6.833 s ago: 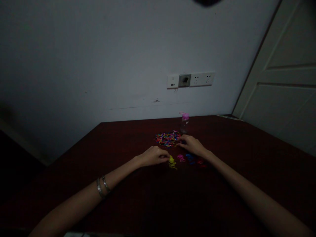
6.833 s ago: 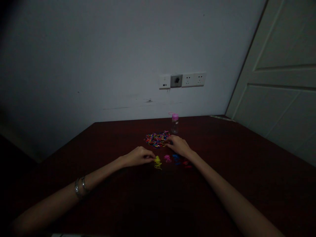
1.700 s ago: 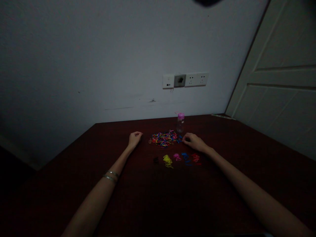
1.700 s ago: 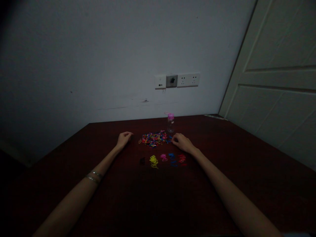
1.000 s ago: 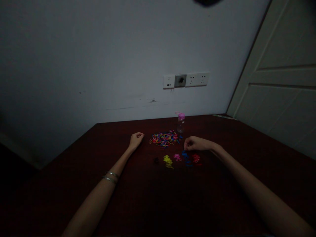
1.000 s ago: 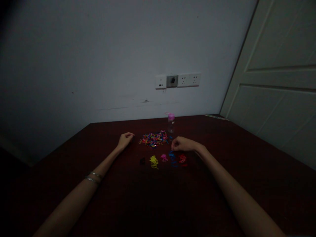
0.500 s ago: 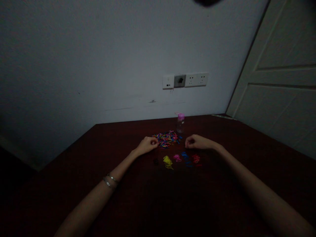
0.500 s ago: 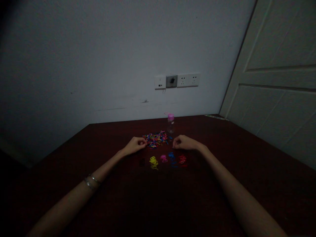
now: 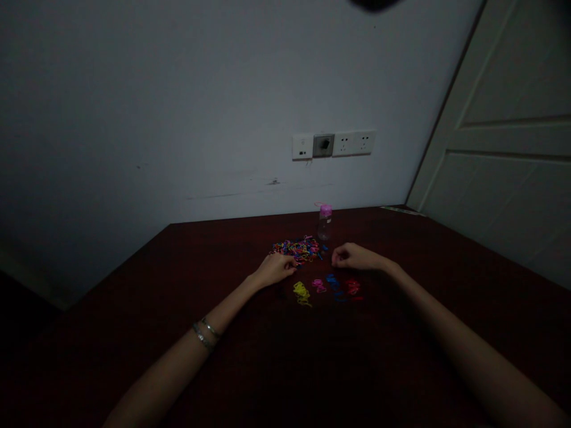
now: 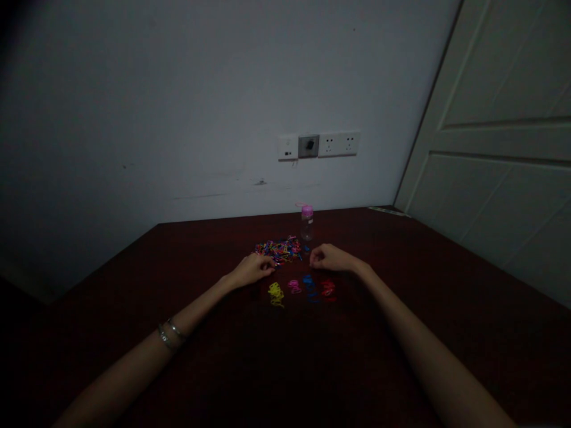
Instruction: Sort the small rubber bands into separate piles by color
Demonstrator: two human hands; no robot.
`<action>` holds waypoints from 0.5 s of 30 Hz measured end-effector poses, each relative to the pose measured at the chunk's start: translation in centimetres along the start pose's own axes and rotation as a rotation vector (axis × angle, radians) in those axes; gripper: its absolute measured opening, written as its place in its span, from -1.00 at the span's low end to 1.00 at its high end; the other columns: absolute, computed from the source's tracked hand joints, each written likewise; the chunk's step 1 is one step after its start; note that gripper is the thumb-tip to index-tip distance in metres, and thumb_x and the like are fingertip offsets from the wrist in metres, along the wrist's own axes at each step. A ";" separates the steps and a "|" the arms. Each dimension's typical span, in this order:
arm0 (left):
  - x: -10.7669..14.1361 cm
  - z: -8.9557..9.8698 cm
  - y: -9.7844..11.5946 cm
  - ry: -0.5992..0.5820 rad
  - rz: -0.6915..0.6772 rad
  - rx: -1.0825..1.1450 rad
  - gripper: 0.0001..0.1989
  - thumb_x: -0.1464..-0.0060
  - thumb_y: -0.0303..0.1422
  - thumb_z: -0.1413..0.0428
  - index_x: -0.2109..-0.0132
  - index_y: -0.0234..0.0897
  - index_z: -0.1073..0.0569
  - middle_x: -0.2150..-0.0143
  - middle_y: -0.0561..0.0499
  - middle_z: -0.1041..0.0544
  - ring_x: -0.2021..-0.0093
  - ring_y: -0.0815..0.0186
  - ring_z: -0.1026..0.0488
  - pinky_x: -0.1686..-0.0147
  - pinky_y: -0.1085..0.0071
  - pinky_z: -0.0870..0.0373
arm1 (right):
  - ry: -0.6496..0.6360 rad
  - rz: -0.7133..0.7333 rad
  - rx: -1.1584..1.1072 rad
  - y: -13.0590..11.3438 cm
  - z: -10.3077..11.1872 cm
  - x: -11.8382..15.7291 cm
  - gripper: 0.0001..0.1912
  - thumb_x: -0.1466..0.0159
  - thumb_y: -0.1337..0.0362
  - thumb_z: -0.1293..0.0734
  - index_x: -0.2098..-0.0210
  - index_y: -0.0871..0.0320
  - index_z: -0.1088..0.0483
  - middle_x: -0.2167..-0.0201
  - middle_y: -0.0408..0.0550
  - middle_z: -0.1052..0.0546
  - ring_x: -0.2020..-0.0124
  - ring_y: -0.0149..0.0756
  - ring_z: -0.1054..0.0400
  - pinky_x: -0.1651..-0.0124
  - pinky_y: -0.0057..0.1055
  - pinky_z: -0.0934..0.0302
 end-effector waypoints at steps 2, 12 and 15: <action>0.0 0.0 -0.2 0.017 0.018 0.002 -0.83 0.02 -0.36 -0.02 0.29 -0.22 -0.49 0.48 0.06 -0.46 0.48 0.40 -0.36 0.44 0.53 -0.18 | 0.001 0.004 0.002 0.0 0.0 0.0 -0.83 0.02 0.32 -0.22 0.47 0.22 -0.42 0.53 -0.08 -0.44 0.51 -0.39 -0.25 0.46 -0.48 -0.08; -0.1 -0.5 -0.3 0.038 0.007 -0.068 -0.82 -0.01 -0.34 0.01 0.28 -0.24 -0.47 0.42 0.00 -0.49 0.42 0.34 -0.40 0.40 0.51 -0.21 | 0.007 0.002 0.010 -0.3 0.1 0.1 -0.82 0.01 0.32 -0.21 0.46 0.23 -0.42 0.53 -0.07 -0.45 0.52 -0.39 -0.25 0.48 -0.48 -0.07; -0.1 -0.6 -0.4 0.039 0.003 -0.084 -0.82 -0.01 -0.35 0.01 0.28 -0.24 -0.46 0.42 -0.01 -0.50 0.42 0.34 -0.40 0.39 0.51 -0.22 | 0.006 0.015 0.000 -0.2 0.0 0.0 -0.82 0.01 0.31 -0.21 0.47 0.22 -0.42 0.51 -0.06 -0.46 0.49 -0.38 -0.26 0.44 -0.47 -0.09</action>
Point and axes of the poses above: each hand's wrist, its own x-axis away from the middle knuckle, its own z-axis out of the back of the hand, y = z × x, the point moved 8 cm from there along -x, towards the middle knuckle
